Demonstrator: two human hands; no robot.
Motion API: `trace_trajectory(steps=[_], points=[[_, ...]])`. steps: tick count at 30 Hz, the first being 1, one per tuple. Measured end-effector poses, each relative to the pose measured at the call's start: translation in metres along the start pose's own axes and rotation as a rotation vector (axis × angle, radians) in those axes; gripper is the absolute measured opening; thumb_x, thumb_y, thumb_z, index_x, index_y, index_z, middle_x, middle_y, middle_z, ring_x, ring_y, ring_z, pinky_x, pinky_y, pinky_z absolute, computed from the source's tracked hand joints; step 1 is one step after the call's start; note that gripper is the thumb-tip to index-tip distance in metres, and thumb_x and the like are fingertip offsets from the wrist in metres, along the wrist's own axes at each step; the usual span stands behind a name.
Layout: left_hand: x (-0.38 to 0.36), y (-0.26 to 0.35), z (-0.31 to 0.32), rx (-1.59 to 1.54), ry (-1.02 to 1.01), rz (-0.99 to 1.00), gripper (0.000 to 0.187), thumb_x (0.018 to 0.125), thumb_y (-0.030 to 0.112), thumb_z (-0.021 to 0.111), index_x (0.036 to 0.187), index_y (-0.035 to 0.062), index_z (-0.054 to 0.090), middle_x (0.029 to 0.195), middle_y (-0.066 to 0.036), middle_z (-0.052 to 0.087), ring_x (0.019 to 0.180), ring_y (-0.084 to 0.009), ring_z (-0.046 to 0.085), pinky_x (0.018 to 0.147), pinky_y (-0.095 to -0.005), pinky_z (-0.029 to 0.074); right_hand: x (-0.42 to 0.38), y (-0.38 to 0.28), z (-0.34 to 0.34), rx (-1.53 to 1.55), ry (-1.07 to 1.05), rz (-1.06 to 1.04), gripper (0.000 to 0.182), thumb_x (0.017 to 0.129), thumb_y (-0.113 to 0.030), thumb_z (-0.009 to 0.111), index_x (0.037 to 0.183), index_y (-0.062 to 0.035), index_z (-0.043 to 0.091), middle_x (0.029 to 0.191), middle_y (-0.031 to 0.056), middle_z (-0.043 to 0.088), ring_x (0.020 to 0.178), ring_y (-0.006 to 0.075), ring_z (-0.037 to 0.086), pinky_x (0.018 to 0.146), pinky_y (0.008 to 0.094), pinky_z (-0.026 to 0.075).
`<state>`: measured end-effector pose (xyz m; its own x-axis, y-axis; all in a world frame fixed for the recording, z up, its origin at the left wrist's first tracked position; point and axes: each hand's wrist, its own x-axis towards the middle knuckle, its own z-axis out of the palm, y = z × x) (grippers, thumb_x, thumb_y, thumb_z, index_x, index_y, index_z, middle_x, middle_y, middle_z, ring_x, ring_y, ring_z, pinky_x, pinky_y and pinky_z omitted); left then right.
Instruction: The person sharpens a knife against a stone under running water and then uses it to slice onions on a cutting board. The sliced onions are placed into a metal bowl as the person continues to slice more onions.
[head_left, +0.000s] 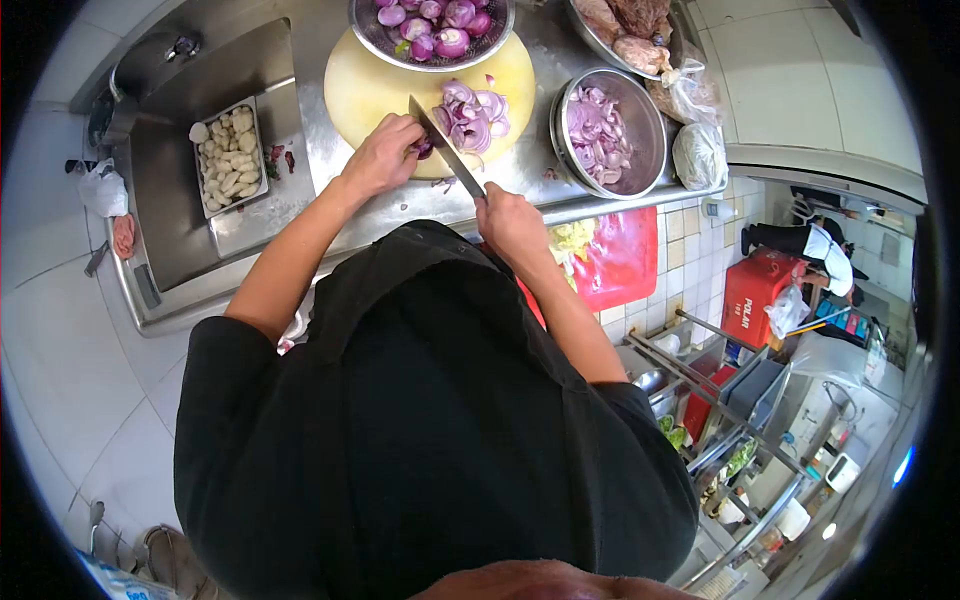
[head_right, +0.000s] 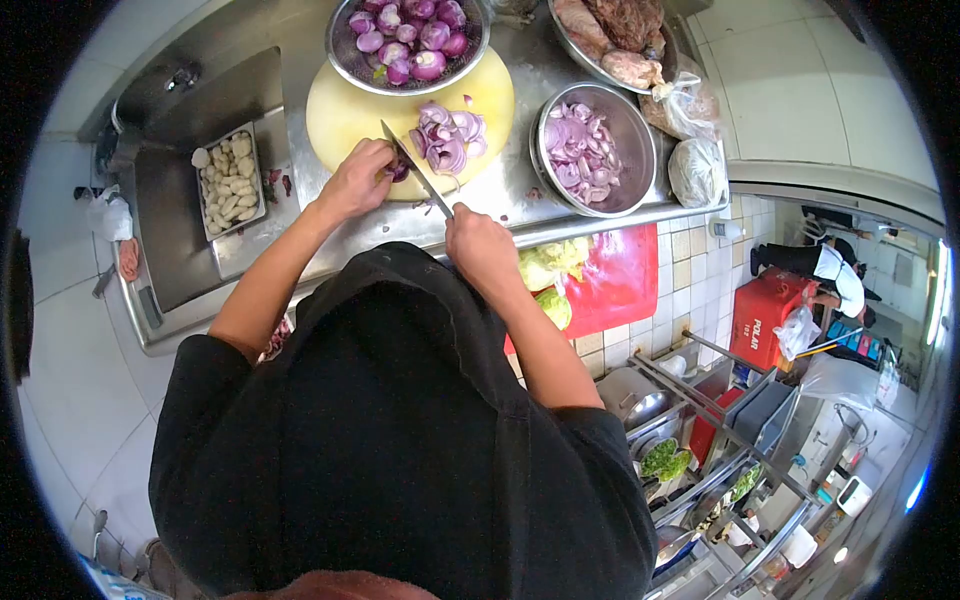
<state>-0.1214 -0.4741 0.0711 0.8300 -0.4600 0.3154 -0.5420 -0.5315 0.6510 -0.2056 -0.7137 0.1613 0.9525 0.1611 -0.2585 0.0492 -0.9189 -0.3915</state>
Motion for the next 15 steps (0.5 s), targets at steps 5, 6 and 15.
trace_trajectory(steps=[5,6,15], points=[[-0.002,-0.001,0.006,-0.022,0.104,0.033,0.024,0.073,-0.003,0.063,0.097,0.0001,0.061,0.094,-0.015,0.058,0.094,-0.0369,0.057,0.085,-0.0453,0.05,0.006,0.002,-0.004,-0.006,-0.028,0.0,0.025,0.098,-0.026,0.061,0.097,-0.0012,0.063,0.078,0.0258,0.069,0.079,0.047,0.068,0.072,0.058,0.053],[-0.001,0.0,0.007,-0.022,0.141,0.052,0.024,0.073,-0.003,0.063,0.097,0.0002,0.06,0.094,-0.015,0.057,0.094,-0.0369,0.056,0.085,-0.0454,0.05,0.008,0.004,0.002,-0.016,-0.029,-0.003,0.024,0.098,-0.025,0.061,0.097,-0.0012,0.063,0.078,0.0258,0.069,0.079,0.047,0.068,0.073,0.058,0.053],[-0.006,-0.001,0.007,-0.072,0.112,-0.001,0.024,0.073,-0.003,0.065,0.097,-0.0005,0.061,0.098,-0.017,0.06,0.097,-0.0377,0.059,0.088,-0.0454,0.05,0.006,0.003,0.005,0.005,-0.037,0.006,0.024,0.098,-0.025,0.062,0.096,-0.0013,0.063,0.08,0.0262,0.069,0.079,0.0476,0.069,0.073,0.0571,0.054]])
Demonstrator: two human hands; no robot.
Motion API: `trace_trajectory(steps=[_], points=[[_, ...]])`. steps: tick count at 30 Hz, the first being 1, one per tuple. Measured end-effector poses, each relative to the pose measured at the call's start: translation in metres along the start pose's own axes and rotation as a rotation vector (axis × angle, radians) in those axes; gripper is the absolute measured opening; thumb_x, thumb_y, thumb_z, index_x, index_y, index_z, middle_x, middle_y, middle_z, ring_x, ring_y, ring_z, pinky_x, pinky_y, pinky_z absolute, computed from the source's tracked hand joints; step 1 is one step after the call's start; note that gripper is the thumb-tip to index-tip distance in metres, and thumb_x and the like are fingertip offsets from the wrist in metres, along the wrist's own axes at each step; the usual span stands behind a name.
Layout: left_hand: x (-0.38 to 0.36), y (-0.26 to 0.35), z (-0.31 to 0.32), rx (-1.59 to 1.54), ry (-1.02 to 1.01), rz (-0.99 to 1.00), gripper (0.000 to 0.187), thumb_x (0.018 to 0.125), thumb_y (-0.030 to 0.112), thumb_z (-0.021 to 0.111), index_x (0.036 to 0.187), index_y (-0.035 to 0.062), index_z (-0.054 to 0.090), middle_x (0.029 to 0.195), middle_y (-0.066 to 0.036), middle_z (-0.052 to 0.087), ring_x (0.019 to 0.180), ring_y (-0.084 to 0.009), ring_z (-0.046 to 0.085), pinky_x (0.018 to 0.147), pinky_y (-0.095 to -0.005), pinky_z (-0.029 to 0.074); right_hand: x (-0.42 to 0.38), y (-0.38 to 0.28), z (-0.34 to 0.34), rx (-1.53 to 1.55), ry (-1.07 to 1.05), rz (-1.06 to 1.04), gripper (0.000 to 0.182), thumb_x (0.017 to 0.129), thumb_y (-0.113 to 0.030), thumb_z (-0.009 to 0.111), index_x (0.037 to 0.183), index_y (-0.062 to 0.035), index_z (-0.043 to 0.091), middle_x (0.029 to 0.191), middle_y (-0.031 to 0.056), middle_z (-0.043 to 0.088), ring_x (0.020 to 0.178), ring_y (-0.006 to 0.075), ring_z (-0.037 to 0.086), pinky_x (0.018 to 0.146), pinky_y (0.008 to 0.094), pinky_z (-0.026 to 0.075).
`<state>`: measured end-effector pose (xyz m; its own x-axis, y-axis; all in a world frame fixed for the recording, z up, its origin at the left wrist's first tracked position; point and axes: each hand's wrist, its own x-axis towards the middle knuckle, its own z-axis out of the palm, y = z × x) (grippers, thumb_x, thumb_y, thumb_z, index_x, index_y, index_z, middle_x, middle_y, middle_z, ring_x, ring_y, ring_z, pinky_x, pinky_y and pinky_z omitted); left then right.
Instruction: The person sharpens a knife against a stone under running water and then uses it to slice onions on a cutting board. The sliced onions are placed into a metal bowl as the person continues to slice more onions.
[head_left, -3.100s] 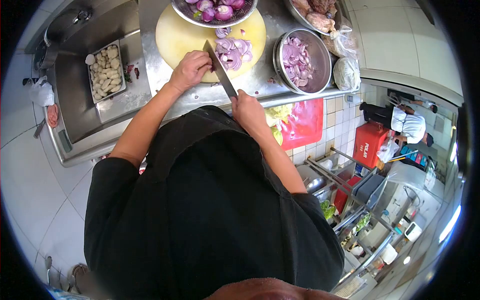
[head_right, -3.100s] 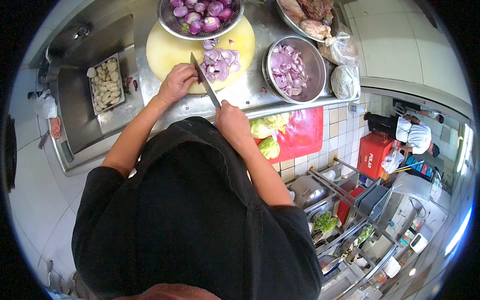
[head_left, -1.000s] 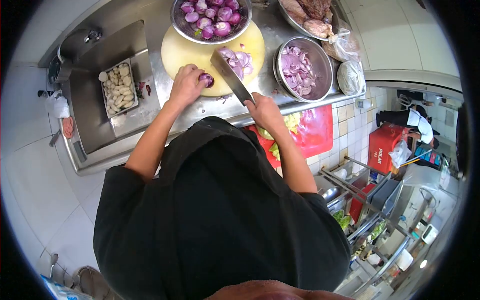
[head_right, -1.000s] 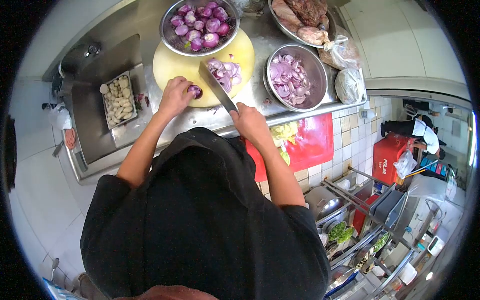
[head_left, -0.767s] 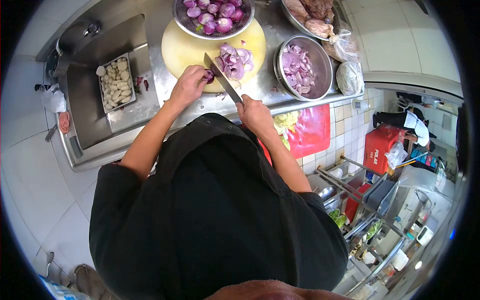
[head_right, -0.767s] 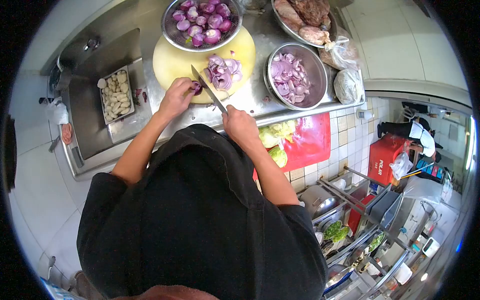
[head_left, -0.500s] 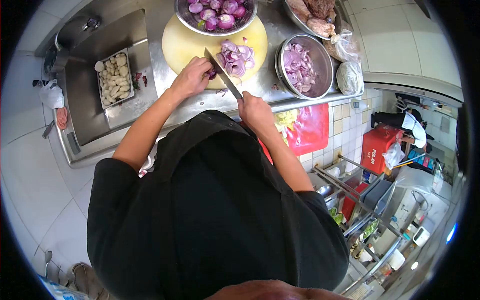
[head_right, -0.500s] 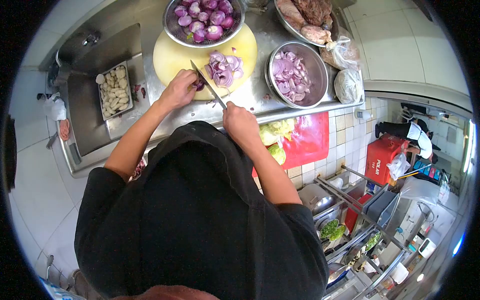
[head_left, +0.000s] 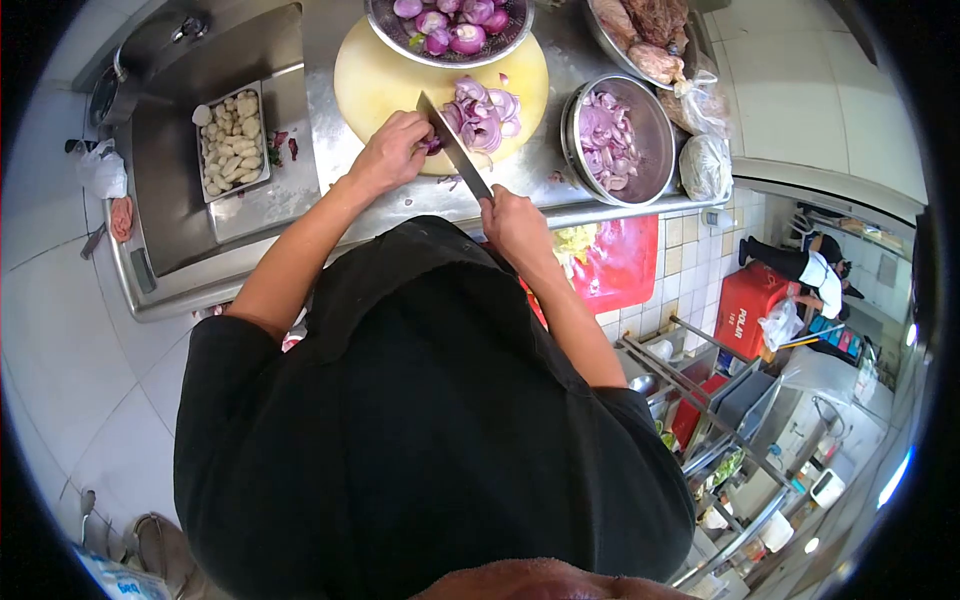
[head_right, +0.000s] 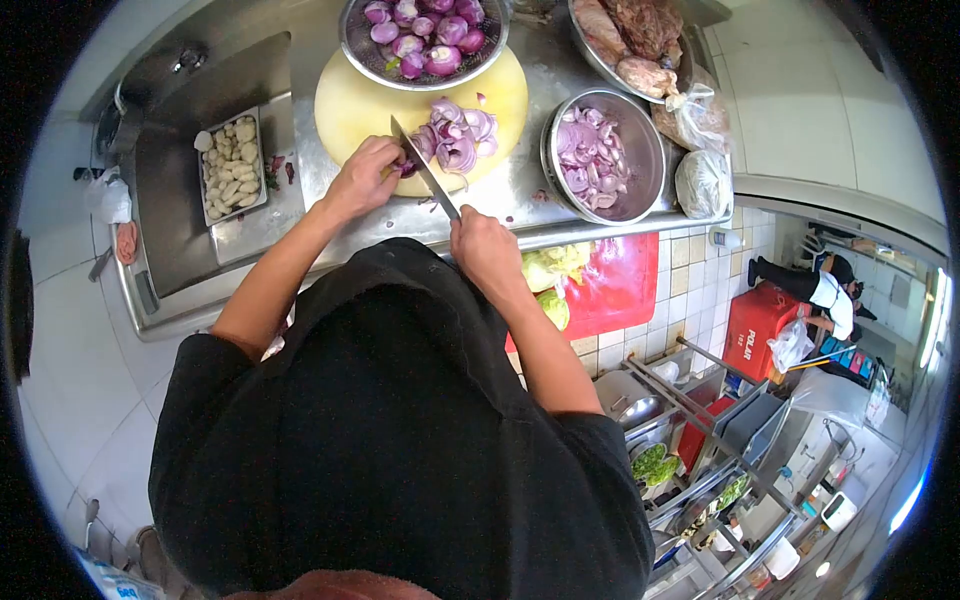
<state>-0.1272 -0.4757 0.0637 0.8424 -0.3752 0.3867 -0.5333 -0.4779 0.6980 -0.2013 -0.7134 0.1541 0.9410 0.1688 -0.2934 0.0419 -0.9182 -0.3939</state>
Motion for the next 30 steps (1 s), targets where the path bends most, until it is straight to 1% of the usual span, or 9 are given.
trace_trajectory(steps=[5,8,12,19,22,23,26,27,30], points=[[-0.002,0.0,0.005,0.006,0.051,-0.014,0.024,0.075,-0.003,0.067,0.099,-0.0012,0.063,0.101,-0.018,0.062,0.102,-0.038,0.06,0.091,-0.0448,0.051,-0.001,-0.002,-0.009,-0.006,0.02,-0.041,0.024,0.098,-0.025,0.062,0.098,-0.0022,0.065,0.081,0.0263,0.071,0.079,0.0473,0.07,0.075,0.0559,0.057],[-0.004,0.0,0.002,0.0,0.018,-0.041,0.024,0.076,-0.003,0.067,0.099,-0.001,0.063,0.102,-0.018,0.063,0.104,-0.0371,0.061,0.093,-0.044,0.051,0.007,0.013,0.021,-0.036,0.008,-0.02,0.024,0.098,-0.026,0.062,0.099,-0.0028,0.066,0.082,0.0272,0.07,0.081,0.048,0.07,0.075,0.0568,0.056],[-0.005,0.0,0.003,-0.017,0.056,-0.029,0.023,0.076,-0.002,0.067,0.099,-0.0003,0.064,0.102,-0.017,0.063,0.103,-0.0368,0.061,0.092,-0.0436,0.051,0.005,-0.002,-0.013,-0.025,-0.051,-0.016,0.028,0.098,-0.028,0.061,0.1,-0.0005,0.065,0.083,0.0287,0.07,0.081,0.049,0.069,0.075,0.0586,0.055],[-0.001,0.006,-0.002,-0.009,0.005,-0.087,0.021,0.077,0.0,0.068,0.098,0.0005,0.065,0.102,-0.016,0.063,0.103,-0.0355,0.061,0.093,-0.0436,0.051,0.021,0.017,0.002,0.144,-0.108,0.014,0.035,0.098,-0.032,0.062,0.099,0.0027,0.067,0.091,0.0315,0.069,0.093,0.0497,0.067,0.085,0.0568,0.051],[0.007,0.004,0.001,0.094,-0.033,-0.08,0.019,0.078,0.003,0.068,0.097,0.0006,0.066,0.104,-0.016,0.062,0.105,-0.0357,0.061,0.093,-0.0439,0.051,0.024,0.029,0.0,0.195,-0.089,0.103,0.038,0.098,-0.034,0.062,0.1,0.0038,0.067,0.095,0.0322,0.069,0.097,0.05,0.066,0.088,0.0561,0.051],[0.009,0.004,0.002,0.195,-0.077,-0.094,0.021,0.082,0.011,0.069,0.1,0.0011,0.068,0.101,-0.016,0.067,0.102,-0.0362,0.064,0.09,-0.0449,0.053,0.023,0.031,0.001,0.211,-0.053,0.094,0.039,0.098,-0.034,0.062,0.101,0.0041,0.067,0.098,0.0328,0.069,0.099,0.0502,0.066,0.089,0.0558,0.051],[0.026,0.028,0.0,0.255,-0.228,-0.491,0.028,0.086,0.021,0.07,0.107,0.0022,0.069,0.095,-0.016,0.071,0.095,-0.0371,0.068,0.086,-0.0459,0.054,0.021,0.027,0.0,0.14,-0.081,0.097,0.039,0.098,-0.034,0.06,0.105,0.0041,0.067,0.1,0.0336,0.069,0.101,0.0505,0.066,0.091,0.0555,0.051],[0.023,0.026,0.006,0.211,-0.179,-0.556,0.038,0.088,0.03,0.072,0.115,0.0037,0.069,0.09,-0.016,0.073,0.091,-0.0378,0.07,0.082,-0.0463,0.055,0.02,0.024,0.001,0.149,-0.086,0.11,0.039,0.099,-0.034,0.059,0.106,0.0039,0.066,0.098,0.0336,0.069,0.1,0.051,0.066,0.091,0.0567,0.051],[0.021,0.038,-0.003,0.045,-0.165,-0.71,0.044,0.086,0.032,0.076,0.119,0.0044,0.067,0.093,-0.016,0.073,0.093,-0.0371,0.07,0.082,-0.0451,0.056,0.009,0.008,-0.007,0.159,-0.062,0.142,0.038,0.098,-0.034,0.06,0.104,0.004,0.066,0.095,0.0333,0.069,0.098,0.0514,0.067,0.09,0.0581,0.051]])
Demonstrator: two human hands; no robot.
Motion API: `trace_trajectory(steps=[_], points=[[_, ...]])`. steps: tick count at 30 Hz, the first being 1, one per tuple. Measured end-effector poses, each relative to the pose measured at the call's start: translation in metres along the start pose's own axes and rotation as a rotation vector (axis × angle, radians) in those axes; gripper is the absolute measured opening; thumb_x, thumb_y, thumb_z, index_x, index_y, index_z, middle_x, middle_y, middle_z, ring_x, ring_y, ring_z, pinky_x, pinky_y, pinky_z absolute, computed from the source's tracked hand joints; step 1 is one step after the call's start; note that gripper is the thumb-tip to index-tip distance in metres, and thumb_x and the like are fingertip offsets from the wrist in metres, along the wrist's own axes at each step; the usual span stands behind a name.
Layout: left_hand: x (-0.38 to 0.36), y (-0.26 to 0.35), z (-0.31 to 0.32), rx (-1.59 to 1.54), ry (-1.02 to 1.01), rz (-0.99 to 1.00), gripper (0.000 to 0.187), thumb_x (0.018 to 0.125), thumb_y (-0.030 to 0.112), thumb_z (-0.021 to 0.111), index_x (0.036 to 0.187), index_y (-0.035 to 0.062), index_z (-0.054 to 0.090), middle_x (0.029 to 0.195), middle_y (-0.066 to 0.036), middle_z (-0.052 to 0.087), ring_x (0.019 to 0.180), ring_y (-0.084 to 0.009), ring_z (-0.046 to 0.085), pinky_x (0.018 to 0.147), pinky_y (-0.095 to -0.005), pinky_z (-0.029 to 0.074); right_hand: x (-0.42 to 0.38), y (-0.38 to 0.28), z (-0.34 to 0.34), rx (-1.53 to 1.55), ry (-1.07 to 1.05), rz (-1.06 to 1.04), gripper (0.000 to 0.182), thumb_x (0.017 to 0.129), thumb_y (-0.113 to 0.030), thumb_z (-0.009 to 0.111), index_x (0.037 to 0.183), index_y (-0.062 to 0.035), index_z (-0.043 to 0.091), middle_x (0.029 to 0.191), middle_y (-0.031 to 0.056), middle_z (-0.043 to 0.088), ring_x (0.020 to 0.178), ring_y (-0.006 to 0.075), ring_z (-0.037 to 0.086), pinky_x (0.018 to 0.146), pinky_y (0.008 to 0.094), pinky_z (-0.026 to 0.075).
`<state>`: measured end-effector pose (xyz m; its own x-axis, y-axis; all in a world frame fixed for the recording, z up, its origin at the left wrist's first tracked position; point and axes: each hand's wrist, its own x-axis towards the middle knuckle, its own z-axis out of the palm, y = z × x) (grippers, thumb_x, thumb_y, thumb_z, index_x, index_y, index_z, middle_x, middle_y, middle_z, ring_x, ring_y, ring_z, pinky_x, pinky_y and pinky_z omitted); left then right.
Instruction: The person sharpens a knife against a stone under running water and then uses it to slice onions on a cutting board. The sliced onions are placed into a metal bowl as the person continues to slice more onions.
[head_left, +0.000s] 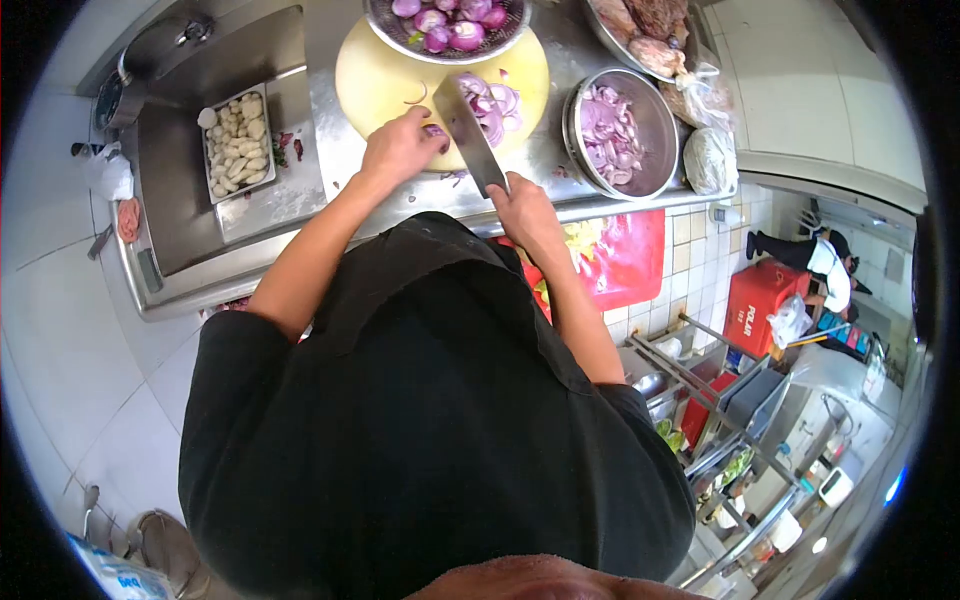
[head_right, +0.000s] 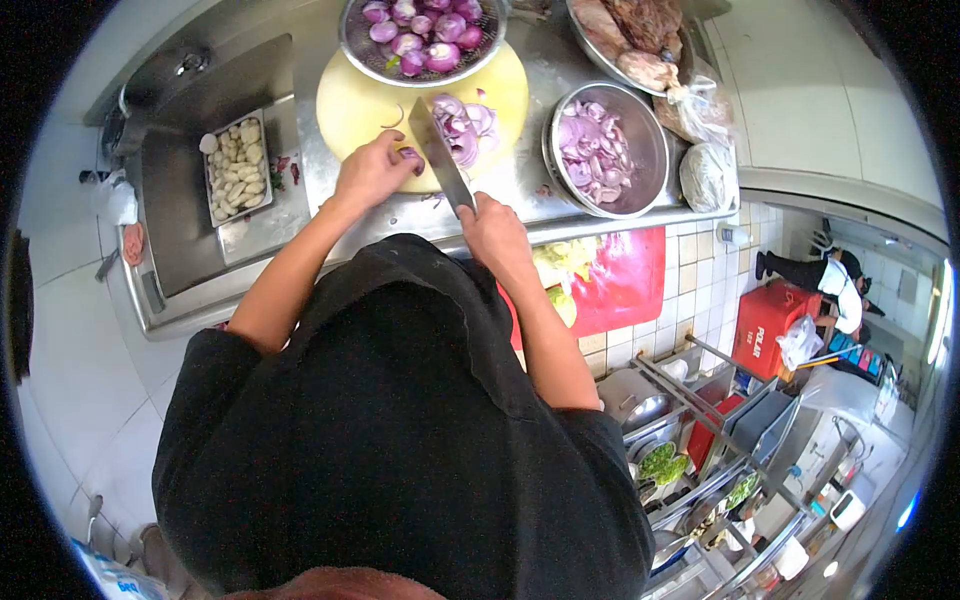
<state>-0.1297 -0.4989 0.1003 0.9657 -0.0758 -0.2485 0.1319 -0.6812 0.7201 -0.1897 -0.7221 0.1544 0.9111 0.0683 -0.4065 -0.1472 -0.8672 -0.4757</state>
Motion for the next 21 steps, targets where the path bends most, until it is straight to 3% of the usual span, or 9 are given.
trace_trajectory(steps=[1,4,5,14,21], points=[[-0.003,-0.01,0.003,0.01,0.135,0.182,0.037,0.086,0.023,0.076,0.117,0.0042,0.068,0.099,-0.016,0.072,0.096,-0.0359,0.07,0.085,-0.0439,0.055,-0.003,-0.001,0.001,-0.043,0.02,-0.022,0.036,0.098,-0.032,0.061,0.103,0.0031,0.065,0.091,0.0317,0.07,0.092,0.0504,0.069,0.087,0.0582,0.053],[-0.005,-0.027,0.0,-0.042,0.142,0.601,0.027,0.086,0.011,0.074,0.112,0.0035,0.068,0.107,-0.016,0.07,0.101,-0.0351,0.068,0.089,-0.0428,0.055,-0.007,-0.002,0.006,-0.093,0.046,-0.03,0.033,0.098,-0.031,0.061,0.102,0.0014,0.065,0.088,0.0305,0.071,0.087,0.0491,0.07,0.083,0.0572,0.055],[-0.005,-0.029,0.002,-0.07,0.106,0.608,0.02,0.086,0.003,0.071,0.106,0.0023,0.069,0.109,-0.015,0.069,0.106,-0.0353,0.066,0.093,-0.0419,0.053,-0.007,0.0,0.011,-0.122,0.071,-0.059,0.031,0.099,-0.03,0.061,0.102,0.0001,0.065,0.085,0.0294,0.071,0.084,0.0483,0.07,0.08,0.0568,0.056],[0.012,-0.037,0.012,-0.007,0.216,0.784,0.013,0.081,0.002,0.071,0.094,0.0027,0.068,0.096,-0.012,0.067,0.093,-0.0322,0.064,0.086,-0.042,0.052,-0.025,-0.012,-0.014,-0.179,0.026,-0.064,0.028,0.099,-0.029,0.061,0.101,-0.0007,0.065,0.082,0.0267,0.071,0.082,0.0468,0.071,0.079,0.0582,0.055],[0.015,-0.043,0.018,-0.005,0.224,0.756,0.013,0.083,0.002,0.07,0.095,0.002,0.066,0.098,-0.013,0.066,0.096,-0.0324,0.063,0.086,-0.042,0.05,-0.007,-0.001,0.01,-0.21,0.082,-0.155,0.023,0.098,-0.026,0.061,0.095,-0.0028,0.064,0.079,0.0261,0.07,0.076,0.0471,0.07,0.072,0.0571,0.056]])
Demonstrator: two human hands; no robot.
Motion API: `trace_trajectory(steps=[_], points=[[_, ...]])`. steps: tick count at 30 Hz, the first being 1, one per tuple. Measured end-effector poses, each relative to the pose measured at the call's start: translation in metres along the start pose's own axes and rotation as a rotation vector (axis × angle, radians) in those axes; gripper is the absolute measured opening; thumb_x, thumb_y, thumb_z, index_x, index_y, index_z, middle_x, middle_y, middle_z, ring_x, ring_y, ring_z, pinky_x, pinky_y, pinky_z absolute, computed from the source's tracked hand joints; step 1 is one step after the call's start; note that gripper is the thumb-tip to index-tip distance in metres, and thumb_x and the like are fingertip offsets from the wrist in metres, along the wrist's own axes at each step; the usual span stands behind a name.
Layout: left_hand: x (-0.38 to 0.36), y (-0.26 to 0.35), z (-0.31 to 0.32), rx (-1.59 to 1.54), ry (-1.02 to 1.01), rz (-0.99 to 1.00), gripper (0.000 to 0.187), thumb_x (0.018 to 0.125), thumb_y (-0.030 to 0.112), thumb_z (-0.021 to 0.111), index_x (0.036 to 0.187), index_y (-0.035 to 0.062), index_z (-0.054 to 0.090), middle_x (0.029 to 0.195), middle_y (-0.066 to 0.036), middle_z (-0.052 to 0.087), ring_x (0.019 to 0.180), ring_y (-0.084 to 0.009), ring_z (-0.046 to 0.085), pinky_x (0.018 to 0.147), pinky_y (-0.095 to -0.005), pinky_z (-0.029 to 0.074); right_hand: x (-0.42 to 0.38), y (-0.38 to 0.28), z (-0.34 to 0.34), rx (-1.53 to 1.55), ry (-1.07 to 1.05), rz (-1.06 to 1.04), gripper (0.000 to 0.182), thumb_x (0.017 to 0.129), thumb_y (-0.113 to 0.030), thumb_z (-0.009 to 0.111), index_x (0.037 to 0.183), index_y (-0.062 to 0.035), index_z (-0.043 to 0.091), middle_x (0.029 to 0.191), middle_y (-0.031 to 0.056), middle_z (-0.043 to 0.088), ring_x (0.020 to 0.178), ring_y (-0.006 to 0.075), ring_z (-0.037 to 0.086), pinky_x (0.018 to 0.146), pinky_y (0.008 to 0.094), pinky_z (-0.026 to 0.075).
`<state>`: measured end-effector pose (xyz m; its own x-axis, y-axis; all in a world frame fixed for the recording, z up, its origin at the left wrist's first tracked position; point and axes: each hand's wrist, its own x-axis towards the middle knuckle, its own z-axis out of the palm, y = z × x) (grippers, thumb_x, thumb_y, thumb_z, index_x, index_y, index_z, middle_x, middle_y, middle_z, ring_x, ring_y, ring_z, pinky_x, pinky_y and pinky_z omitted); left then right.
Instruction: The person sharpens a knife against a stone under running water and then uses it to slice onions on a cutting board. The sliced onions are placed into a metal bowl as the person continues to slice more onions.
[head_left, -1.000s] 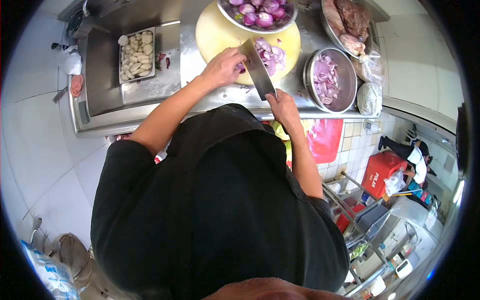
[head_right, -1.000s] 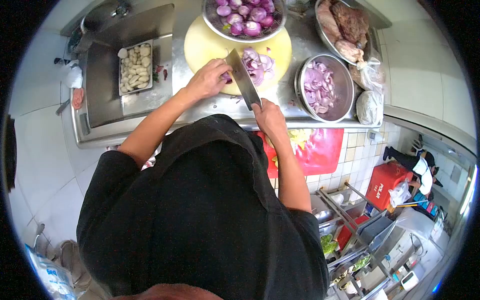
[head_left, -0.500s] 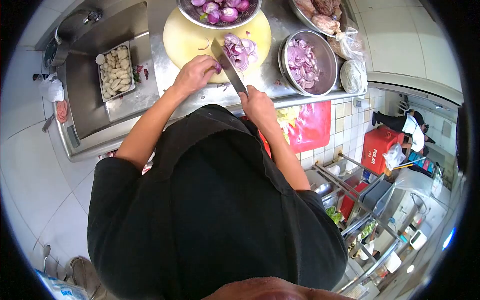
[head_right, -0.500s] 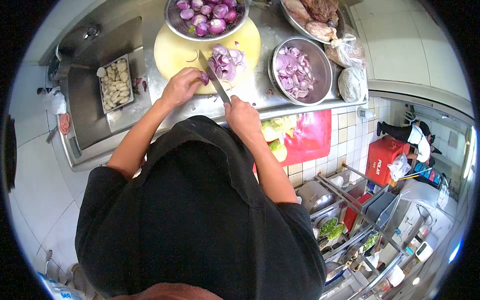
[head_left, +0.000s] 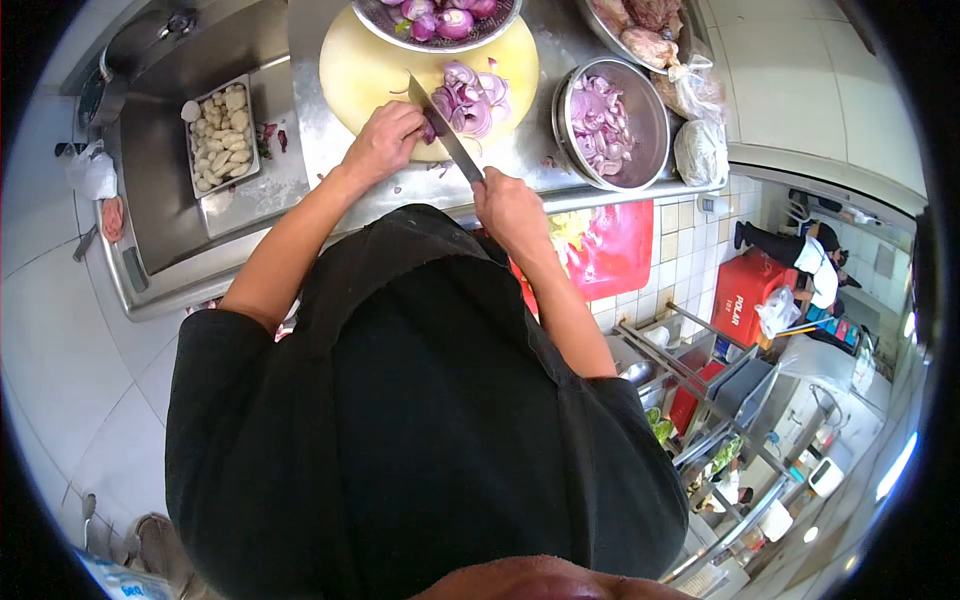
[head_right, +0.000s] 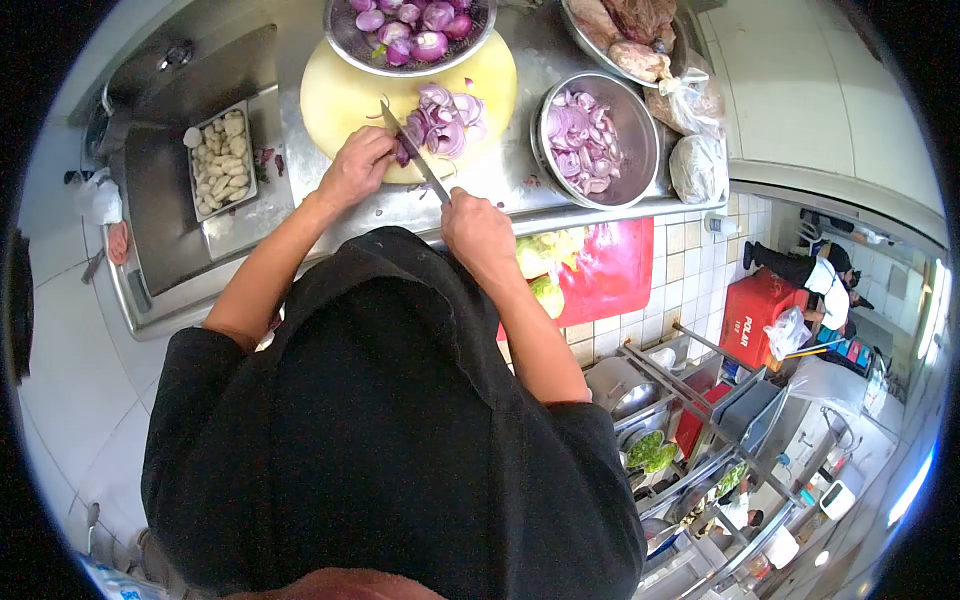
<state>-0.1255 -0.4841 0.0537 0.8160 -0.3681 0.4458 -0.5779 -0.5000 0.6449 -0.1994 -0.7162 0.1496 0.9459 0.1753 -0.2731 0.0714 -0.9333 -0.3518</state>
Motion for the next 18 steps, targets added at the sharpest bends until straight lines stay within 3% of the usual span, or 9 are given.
trace_trajectory(steps=[11,14,18], points=[[-0.005,0.0,0.003,-0.031,0.053,-0.021,0.013,0.084,0.004,0.07,0.097,0.0021,0.067,0.103,-0.013,0.068,0.1,-0.0317,0.064,0.089,-0.0419,0.048,-0.011,-0.008,-0.02,0.042,-0.019,0.01,0.023,0.097,-0.024,0.062,0.094,-0.0015,0.064,0.077,0.0265,0.07,0.077,0.0467,0.071,0.074,0.0568,0.057],[-0.007,0.002,0.003,-0.041,0.078,-0.029,0.013,0.084,0.004,0.07,0.097,0.0021,0.067,0.103,-0.012,0.068,0.101,-0.0315,0.064,0.089,-0.0415,0.048,-0.003,0.008,0.018,0.014,-0.001,-0.021,0.023,0.098,-0.024,0.062,0.094,-0.0019,0.064,0.077,0.0263,0.07,0.076,0.0468,0.07,0.074,0.0567,0.057],[-0.01,-0.002,0.003,-0.024,0.065,-0.037,0.013,0.085,0.005,0.07,0.097,0.0022,0.068,0.104,-0.012,0.069,0.101,-0.031,0.065,0.09,-0.0412,0.048,-0.005,-0.008,-0.011,0.02,-0.034,0.021,0.024,0.098,-0.025,0.061,0.095,-0.0016,0.064,0.077,0.0262,0.07,0.076,0.0473,0.07,0.074,0.0568,0.056]])
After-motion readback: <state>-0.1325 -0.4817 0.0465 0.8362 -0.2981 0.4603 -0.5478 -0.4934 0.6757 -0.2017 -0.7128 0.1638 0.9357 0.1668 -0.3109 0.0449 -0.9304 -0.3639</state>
